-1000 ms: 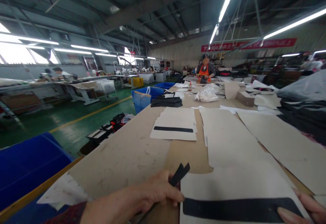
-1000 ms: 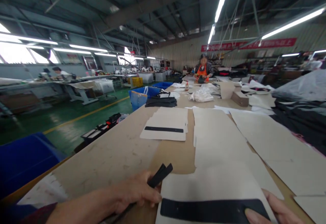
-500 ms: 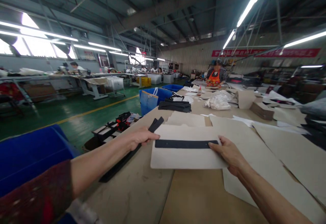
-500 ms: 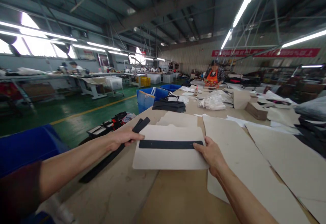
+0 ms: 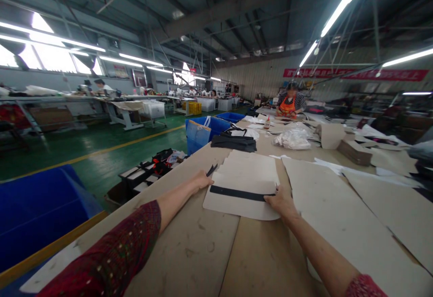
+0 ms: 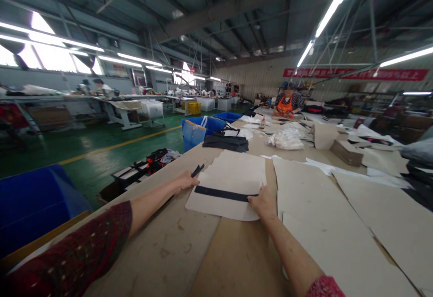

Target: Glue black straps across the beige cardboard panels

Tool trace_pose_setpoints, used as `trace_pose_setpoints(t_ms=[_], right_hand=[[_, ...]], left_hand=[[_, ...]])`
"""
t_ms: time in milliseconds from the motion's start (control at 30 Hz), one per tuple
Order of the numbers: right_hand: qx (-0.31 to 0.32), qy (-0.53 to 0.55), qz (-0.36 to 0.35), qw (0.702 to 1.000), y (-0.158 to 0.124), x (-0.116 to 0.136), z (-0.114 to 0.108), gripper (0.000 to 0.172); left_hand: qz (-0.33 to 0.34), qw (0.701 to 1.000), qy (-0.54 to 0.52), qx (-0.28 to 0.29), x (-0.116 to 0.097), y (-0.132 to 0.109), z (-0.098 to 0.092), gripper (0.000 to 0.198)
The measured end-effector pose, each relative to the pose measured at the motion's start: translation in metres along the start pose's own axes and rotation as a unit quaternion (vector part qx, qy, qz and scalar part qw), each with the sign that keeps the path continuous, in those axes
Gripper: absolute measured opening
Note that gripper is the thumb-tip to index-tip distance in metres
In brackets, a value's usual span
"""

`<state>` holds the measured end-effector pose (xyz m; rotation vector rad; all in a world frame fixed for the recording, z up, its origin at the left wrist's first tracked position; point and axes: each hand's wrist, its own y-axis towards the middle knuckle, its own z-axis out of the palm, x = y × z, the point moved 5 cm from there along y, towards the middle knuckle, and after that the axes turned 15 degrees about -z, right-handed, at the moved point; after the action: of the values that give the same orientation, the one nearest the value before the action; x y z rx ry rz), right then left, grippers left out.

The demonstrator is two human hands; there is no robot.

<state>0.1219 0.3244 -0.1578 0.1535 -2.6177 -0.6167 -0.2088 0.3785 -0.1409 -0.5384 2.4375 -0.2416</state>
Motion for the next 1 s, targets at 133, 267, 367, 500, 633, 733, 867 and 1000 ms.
trace_pose_setpoints(t_ms=[133,267,367,500,633,733,867,1000], right_hand=[[0.056,-0.027,0.047,0.997,0.001,0.013,-0.001,0.03],[0.057,-0.064,0.021,0.996,-0.011,0.03,-0.031,0.036],[0.015,-0.084,-0.012,0.996,-0.038,0.009,-0.083,0.049],[-0.058,-0.044,0.062,0.995,-0.112,-0.068,-0.174,0.049],[-0.049,-0.145,0.195,0.969,-0.204,-0.141,-0.224,0.045],[0.022,-0.2,0.146,0.969,-0.246,-0.156,-0.212,0.044],[0.082,-0.231,0.137,0.96,-0.266,-0.154,-0.183,0.043],[0.094,-0.231,0.14,0.958,-0.266,-0.146,-0.18,0.039]], left_hand=[[0.006,0.999,0.014,-0.034,-0.001,-0.004,-0.003,0.019],[0.017,0.995,0.059,-0.073,-0.012,-0.025,-0.011,0.017],[0.068,0.991,0.089,-0.07,-0.027,-0.053,-0.008,0.028],[0.207,0.969,0.135,0.033,-0.048,-0.126,0.026,0.031],[0.339,0.916,0.165,0.138,-0.07,-0.212,0.079,0.029],[0.393,0.893,0.153,0.154,-0.094,-0.248,0.118,0.025],[0.403,0.883,0.194,0.141,-0.116,-0.265,0.163,0.024],[0.398,0.88,0.223,0.132,-0.113,-0.274,0.176,0.028]])
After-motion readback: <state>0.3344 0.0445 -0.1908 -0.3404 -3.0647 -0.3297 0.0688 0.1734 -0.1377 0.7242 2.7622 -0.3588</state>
